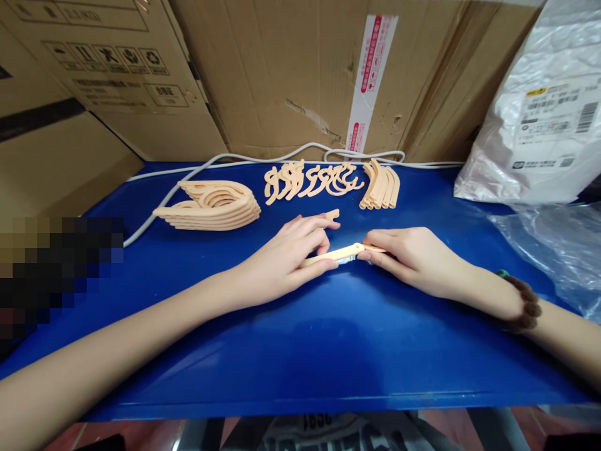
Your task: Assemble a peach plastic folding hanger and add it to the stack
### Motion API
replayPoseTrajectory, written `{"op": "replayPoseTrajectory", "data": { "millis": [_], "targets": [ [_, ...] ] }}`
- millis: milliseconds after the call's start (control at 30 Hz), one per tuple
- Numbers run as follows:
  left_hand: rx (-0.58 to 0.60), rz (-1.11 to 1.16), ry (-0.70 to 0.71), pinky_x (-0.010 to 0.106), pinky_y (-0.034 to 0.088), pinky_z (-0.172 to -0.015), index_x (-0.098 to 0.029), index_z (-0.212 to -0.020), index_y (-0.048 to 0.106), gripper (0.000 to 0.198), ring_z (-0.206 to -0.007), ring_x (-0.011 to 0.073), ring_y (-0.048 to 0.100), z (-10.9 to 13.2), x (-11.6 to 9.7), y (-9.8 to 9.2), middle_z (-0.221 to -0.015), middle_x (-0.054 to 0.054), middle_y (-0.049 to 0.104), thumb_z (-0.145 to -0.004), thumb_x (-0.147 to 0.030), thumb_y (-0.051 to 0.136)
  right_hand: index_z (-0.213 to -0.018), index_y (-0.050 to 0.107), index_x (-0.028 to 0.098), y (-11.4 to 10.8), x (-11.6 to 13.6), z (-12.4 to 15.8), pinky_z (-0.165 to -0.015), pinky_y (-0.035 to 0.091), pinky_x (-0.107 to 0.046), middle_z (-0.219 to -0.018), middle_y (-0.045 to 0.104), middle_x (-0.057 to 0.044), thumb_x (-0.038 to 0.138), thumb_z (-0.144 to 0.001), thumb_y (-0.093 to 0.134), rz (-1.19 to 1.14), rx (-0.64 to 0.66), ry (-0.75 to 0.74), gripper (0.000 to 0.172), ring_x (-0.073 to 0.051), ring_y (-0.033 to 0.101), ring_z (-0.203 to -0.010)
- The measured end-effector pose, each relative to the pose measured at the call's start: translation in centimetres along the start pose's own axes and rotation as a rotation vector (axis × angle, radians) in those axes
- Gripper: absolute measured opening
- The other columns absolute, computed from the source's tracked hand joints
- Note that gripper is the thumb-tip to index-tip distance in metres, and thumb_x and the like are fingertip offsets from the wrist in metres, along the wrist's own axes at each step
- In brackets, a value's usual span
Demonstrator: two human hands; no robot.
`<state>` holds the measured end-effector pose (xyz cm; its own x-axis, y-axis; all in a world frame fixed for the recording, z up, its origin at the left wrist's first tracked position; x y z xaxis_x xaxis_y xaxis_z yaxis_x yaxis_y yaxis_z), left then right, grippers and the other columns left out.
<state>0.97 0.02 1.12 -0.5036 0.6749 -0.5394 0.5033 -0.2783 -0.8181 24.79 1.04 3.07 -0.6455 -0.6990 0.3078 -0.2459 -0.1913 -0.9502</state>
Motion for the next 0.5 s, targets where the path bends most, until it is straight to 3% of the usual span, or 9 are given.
{"op": "replayPoseTrajectory", "data": {
  "millis": [167,500],
  "targets": [
    [0.019,-0.006,0.025,0.053,0.023,-0.115,-0.022,-0.086,0.043,0.02,-0.141,0.0251,0.032,-0.12,0.03,0.09,-0.139,0.011,0.05,-0.099,-0.038,0.045,-0.081,0.051,0.021,-0.03,0.12,0.18,-0.055,0.027,-0.025,-0.068,0.058,0.002,0.05,-0.101,0.032,-0.053,0.077,0.089,0.04,-0.012,0.048,-0.056],
    [0.022,-0.033,0.049,0.046,0.022,-0.114,-0.021,-0.087,0.048,0.019,-0.133,0.0227,0.039,-0.21,-0.28,0.31,-0.136,0.007,0.052,-0.1,-0.034,0.044,-0.08,0.048,0.022,-0.1,0.24,0.69,-0.056,0.027,-0.026,-0.068,0.058,0.002,0.051,-0.101,0.029,-0.047,0.103,0.096,0.041,-0.013,0.049,-0.056]
  ]
}}
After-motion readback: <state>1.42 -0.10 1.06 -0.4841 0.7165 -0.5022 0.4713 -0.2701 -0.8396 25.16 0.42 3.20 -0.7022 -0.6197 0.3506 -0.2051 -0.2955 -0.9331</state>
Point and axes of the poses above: each hand's wrist, its own z-axis away from the middle knuckle, its own y-axis out of the palm, x = y × z, the point moved 1 cm from there along -z, towards the middle knuckle
